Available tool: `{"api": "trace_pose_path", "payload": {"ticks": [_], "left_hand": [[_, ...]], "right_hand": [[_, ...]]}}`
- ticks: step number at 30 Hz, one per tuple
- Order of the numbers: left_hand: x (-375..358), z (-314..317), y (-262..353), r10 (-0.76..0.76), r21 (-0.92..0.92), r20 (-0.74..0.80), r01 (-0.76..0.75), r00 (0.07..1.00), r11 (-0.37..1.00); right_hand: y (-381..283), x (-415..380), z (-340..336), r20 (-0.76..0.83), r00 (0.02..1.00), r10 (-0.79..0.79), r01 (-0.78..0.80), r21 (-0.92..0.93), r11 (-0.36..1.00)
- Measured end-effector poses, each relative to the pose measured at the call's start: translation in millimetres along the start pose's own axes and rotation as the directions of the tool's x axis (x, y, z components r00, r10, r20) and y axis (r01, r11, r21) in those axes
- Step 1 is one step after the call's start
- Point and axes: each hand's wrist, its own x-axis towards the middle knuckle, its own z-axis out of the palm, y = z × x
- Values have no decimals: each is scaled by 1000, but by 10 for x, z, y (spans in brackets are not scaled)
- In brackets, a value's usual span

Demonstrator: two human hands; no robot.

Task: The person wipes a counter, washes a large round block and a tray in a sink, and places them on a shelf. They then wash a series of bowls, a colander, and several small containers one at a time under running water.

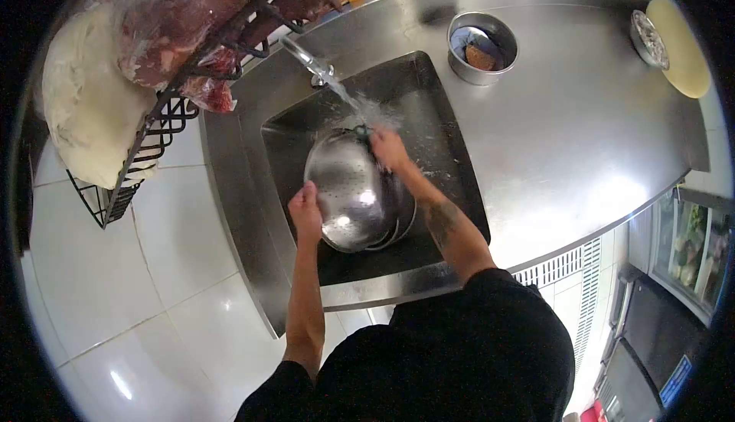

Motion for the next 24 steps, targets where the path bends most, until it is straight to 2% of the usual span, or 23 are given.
{"api": "trace_pose_path", "payload": {"ticks": [2, 3, 4, 5, 6, 7, 8, 9, 10, 11, 12, 13, 14, 15, 16, 17, 18, 19, 20, 21, 22, 23, 24], "left_hand": [[-21, 105, -268, 148, 179, 51, -155, 988, 972], [-23, 155, -235, 128, 278, 39, -134, 991, 951], [-38, 184, -164, 115, 291, 50, -124, 992, 948], [-41, 241, -74, 94, 181, -22, -89, 995, 980], [-4, 330, -20, 71, 54, -98, -66, 993, 996], [133, 374, -227, -66, -128, -106, 52, 992, 990], [235, 434, -208, -51, -136, -103, 37, 993, 990], [319, 488, -169, -178, -453, -130, 101, 975, 886], [317, 487, -186, -320, -714, -108, 151, 941, 684], [262, 368, -323, -269, -712, -37, 163, 962, 683], [196, 377, -299, -261, -722, -34, 157, 965, 674], [147, 352, -241, -287, -683, -108, 138, 952, 717], [93, 308, -178, -316, -634, -189, 130, 930, 763], [30, 195, -65, -422, -510, -249, 252, 872, 823], [9, 79, -78, -427, -503, -253, 258, 868, 825], [21, 1, -83, -395, -605, -159, 227, 905, 763], [13, -75, -82, -348, -697, -67, 206, 935, 687], [9, -135, -72, -169, -773, 144, 217, 975, 596], [75, -130, 2, -157, -772, 150, 215, 976, 598], [152, -121, 104, -170, -583, 61, 174, 983, 793], [216, -130, 198, -163, -347, -32, 142, 986, 927], [349, -156, 296, -102, -240, 46, 110, 994, 964], [465, -116, 513, -146, 23, 70, 145, 987, 989]], "right_hand": [[-598, -523, 33, -62, 983, -174, 169, -73, 983], [-752, -457, -6, -61, 984, -166, 162, -66, 985], [-846, -344, -51, 25, 984, -174, 176, -125, 976], [-887, -310, -44, 110, 978, -177, 196, -187, 963], [-932, -328, 15, 108, 979, -171, 189, -192, 963], [-1012, -324, 86, 118, 988, -98, 126, -256, 959], [-1070, -305, 111, 117, 993, -34, 70, -320, 945], [-1003, -676, 319, -52, 851, -523, 394, -596, 700], [-962, -952, 347, -20, 819, -573, 473, -541, 696], [-872, -1156, 276, 13, 782, -623, 551, -483, 681], [-701, -1204, 163, 17, 775, -632, 556, -494, 668], [-447, -1202, 114, -122, 816, -565, 489, -376, 787], [-260, -1165, 148, -241, 886, -395, 378, -116, 918], [-69, -1127, 183, -349, 914, -206, 281, 179, 943], [192, -859, 192, -282, 959, 13, 125, 464, 877], [452, -594, 202, -199, 952, 231, -23, 707, 707], [783, -330, 270, -30, 933, 357, -184, 816, 549], [999, -128, 323, -37, 934, 354, -176, 816, 550], [1162, 68, 357, 123, 903, 411, -329, 814, 479], [1117, 120, 328, 282, 844, 456, -476, 786, 395], [1091, 61, 347, 278, 844, 458, -472, 791, 389], [857, -126, 327, 304, 801, 515, -445, 879, 172], [689, -270, 284, 338, 759, 557, -384, 923, -38]]}}
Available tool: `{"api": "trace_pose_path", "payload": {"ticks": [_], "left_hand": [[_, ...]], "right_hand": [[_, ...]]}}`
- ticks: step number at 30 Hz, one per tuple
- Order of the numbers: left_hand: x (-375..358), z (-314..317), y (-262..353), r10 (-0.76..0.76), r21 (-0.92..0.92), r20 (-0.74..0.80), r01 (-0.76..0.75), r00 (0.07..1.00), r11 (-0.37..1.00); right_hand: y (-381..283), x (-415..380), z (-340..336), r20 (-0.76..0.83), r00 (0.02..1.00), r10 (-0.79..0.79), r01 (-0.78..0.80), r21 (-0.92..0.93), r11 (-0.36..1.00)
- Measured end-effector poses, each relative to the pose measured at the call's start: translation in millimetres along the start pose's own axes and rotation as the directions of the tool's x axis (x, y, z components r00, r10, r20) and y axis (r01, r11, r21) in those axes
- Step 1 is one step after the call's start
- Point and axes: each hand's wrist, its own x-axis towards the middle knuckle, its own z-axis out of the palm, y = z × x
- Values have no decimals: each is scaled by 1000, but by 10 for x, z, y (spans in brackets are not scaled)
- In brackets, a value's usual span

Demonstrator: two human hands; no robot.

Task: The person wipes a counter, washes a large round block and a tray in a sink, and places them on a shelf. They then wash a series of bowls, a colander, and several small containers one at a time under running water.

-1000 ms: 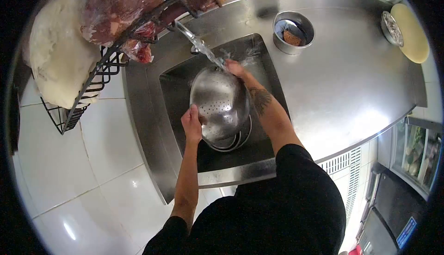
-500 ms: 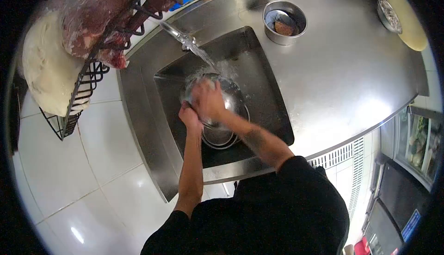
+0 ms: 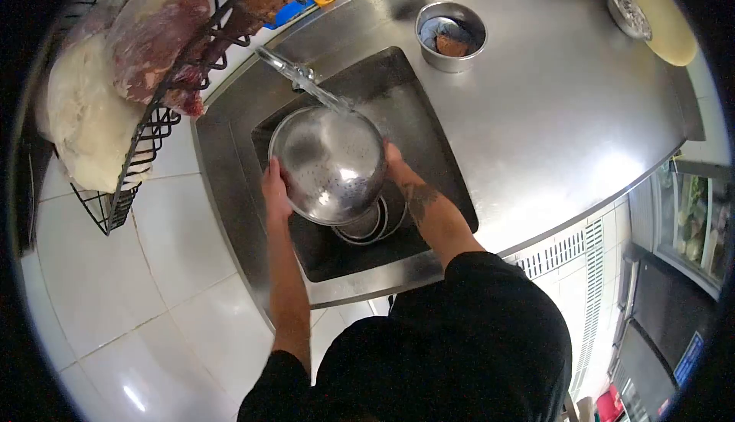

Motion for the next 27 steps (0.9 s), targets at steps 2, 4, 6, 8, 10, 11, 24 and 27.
{"api": "trace_pose_path", "payload": {"ticks": [2, 4, 6, 8, 10, 11, 24, 27], "left_hand": [[317, 106, 251, 23, 484, -1, -20, 1000, 875], [846, 185, -45, 101, 678, 17, -86, 995, 730], [1298, 395, -452, 184, 532, -111, -99, 977, 841], [862, 745, 199, 151, 645, 3, -118, 988, 755], [869, 971, 328, 261, 801, 385, -461, 885, 382], [768, 1131, 426, 243, 809, 424, -485, 873, 331], [386, 1144, 862, 255, 732, 671, -677, 697, -78], [237, 742, 845, 348, 943, 307, -333, 886, 16]], "right_hand": [[194, 192, -329, 89, 996, -20, 9, 121, 993], [214, -50, -378, 65, 998, 0, -15, 231, 973], [244, -382, -412, -222, 966, 130, -118, 64, 991], [547, -63, -1043, -260, 962, 84, -201, -464, 863], [688, -218, -1390, -226, 964, 143, -259, -653, 712], [567, -617, -1255, -330, 908, 259, -399, -491, 774], [-275, -2828, -956, 36, 977, 210, -117, -734, 669], [-453, -2947, -991, 112, 958, 265, -143, -614, 776]]}}
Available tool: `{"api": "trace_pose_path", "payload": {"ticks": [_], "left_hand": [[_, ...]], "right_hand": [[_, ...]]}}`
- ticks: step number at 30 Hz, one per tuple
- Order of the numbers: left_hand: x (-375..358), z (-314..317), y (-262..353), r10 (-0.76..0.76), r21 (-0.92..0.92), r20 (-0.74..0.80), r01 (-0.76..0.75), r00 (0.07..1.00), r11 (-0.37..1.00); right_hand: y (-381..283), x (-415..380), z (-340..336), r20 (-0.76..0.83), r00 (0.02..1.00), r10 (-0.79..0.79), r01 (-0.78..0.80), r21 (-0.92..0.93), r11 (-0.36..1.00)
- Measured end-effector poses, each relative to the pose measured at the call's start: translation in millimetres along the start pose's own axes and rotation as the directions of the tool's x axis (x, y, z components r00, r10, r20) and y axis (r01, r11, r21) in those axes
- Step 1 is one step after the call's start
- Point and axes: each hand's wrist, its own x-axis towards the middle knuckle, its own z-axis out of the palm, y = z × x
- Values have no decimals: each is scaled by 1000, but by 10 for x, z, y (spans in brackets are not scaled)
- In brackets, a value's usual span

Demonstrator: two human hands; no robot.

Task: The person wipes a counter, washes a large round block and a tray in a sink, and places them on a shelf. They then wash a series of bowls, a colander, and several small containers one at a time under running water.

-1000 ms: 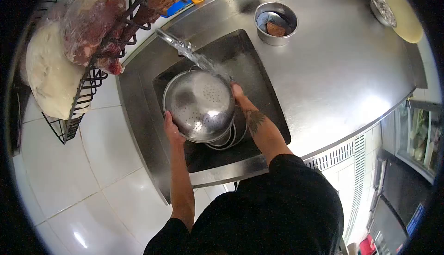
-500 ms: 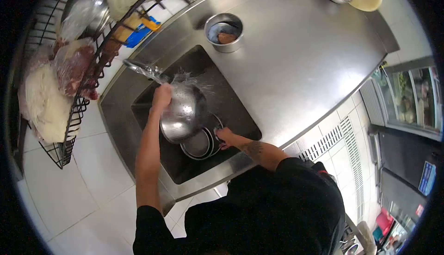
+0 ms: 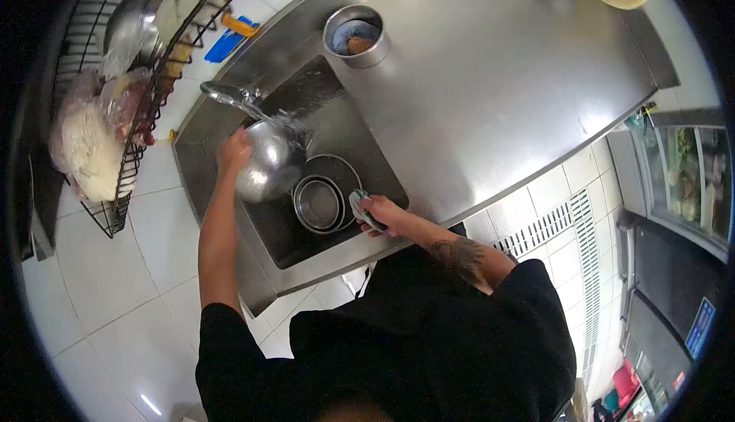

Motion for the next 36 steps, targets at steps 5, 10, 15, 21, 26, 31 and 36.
{"api": "trace_pose_path", "payload": {"ticks": [5, 10, 15, 21, 26, 31, 36], "left_hand": [[-253, -57, -785, -353, -58, 145, 364, 924, 930], [-915, -930, -145, -174, -141, -207, 146, 963, 979], [-1590, -1336, 1038, 518, 54, -655, -650, 550, 758], [-1239, -245, 1947, 638, -124, -681, -916, 359, 382], [-1076, 255, 2141, 648, -111, -705, -947, 288, 301], [-859, 649, 1254, 391, -562, -563, -684, 728, 466], [-150, 3037, -483, -227, -466, 235, 315, 945, 827]], "right_hand": [[-53, 50, -313, 105, 985, 136, -160, 265, 951], [59, 100, -416, 142, 967, 212, -234, 160, 959], [129, -88, -384, 189, 945, 267, -261, -57, 964], [199, 5, -380, 191, 959, 207, -116, -401, 909], [-25, -168, -408, 385, 854, -349, 519, -620, 588], [-815, -966, 97, 39, 998, -38, 52, -466, 883], [-2133, -1217, 115, -143, 810, -568, 365, -636, 680]]}}
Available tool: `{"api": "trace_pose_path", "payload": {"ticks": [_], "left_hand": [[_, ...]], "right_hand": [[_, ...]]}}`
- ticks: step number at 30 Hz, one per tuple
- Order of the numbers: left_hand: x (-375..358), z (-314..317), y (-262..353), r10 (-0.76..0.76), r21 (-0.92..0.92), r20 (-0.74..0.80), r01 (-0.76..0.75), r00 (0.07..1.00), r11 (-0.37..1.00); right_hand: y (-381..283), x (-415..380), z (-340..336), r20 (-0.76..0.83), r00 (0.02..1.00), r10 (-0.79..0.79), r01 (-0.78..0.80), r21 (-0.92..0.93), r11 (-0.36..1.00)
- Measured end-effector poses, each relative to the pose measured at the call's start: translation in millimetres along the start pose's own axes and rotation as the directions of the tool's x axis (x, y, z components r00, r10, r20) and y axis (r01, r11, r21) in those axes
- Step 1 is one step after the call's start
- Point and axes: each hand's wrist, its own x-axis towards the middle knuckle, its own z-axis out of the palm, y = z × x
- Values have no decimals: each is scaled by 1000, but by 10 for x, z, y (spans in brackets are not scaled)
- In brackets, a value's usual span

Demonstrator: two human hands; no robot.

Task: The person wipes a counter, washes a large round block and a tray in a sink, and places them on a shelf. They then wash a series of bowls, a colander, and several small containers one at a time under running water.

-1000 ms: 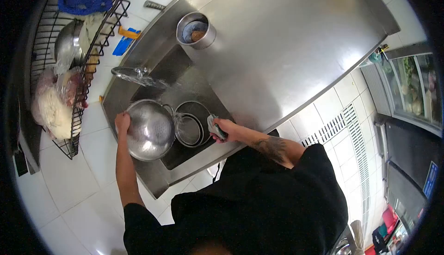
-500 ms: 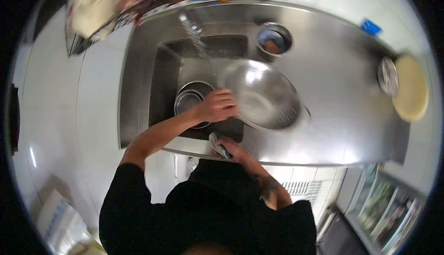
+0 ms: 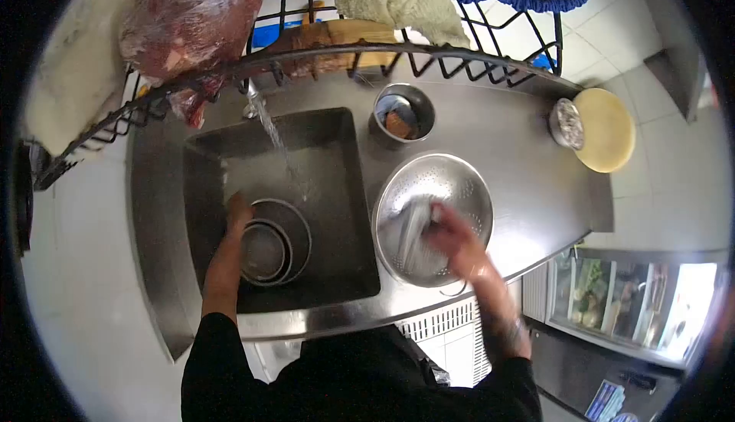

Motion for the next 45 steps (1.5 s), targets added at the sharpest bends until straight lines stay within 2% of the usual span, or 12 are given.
{"api": "trace_pose_path", "payload": {"ticks": [7, 10, 15, 19, 23, 27, 33, 36, 39, 40, 43, 45], "left_hand": [[-24, 182, -723, -197, 116, 312, 168, 929, 979], [-352, -650, -301, -246, 316, 358, 131, 901, 940], [68, 978, -1296, -269, 19, 121, 269, 955, 963], [-75, 373, -1202, -158, 25, 437, 164, 886, 986], [-697, -46, -812, 243, -269, -110, -264, 964, 926], [-1271, -433, -455, 229, -285, -422, -368, 877, 885], [-1557, -1336, 32, 428, -17, -586, -539, 688, 842], [-1746, -1731, 329, 538, 135, -584, -581, 608, 802], [-1707, -1819, 387, 588, 222, -547, -574, 596, 788], [-1624, -1788, 413, 573, 205, -547, -566, 610, 799], [-1159, -1318, 117, 416, -78, -612, -575, 673, 815], [-911, -1013, -175, 421, -73, -529, -534, 737, 843]], "right_hand": [[39, 2766, -703, 5, 999, -44, 41, 244, 969], [210, 3139, -509, -61, 872, -487, 178, -885, 429], [320, 3265, -282, -129, 923, -363, -80, -986, 149], [441, 3433, -592, 66, 877, -475, 133, -985, 109], [116, 2931, -566, -134, 617, -776, -252, -967, -33], [175, 2699, -780, -517, 853, 69, -400, -562, 724], [668, 2881, -1122, -449, 892, 46, -215, -332, 918], [469, 2859, -947, -461, 887, -35, -289, -613, 736], [770, 3081, -1207, -31, 819, -573, -107, -989, -100], [842, 3191, -1244, -246, 798, -550, -195, -969, 150], [861, 3156, -1349, 46, 971, -235, 26, -996, -84], [722, 2986, -1017, -257, 930, -261, -132, -899, 417]]}}
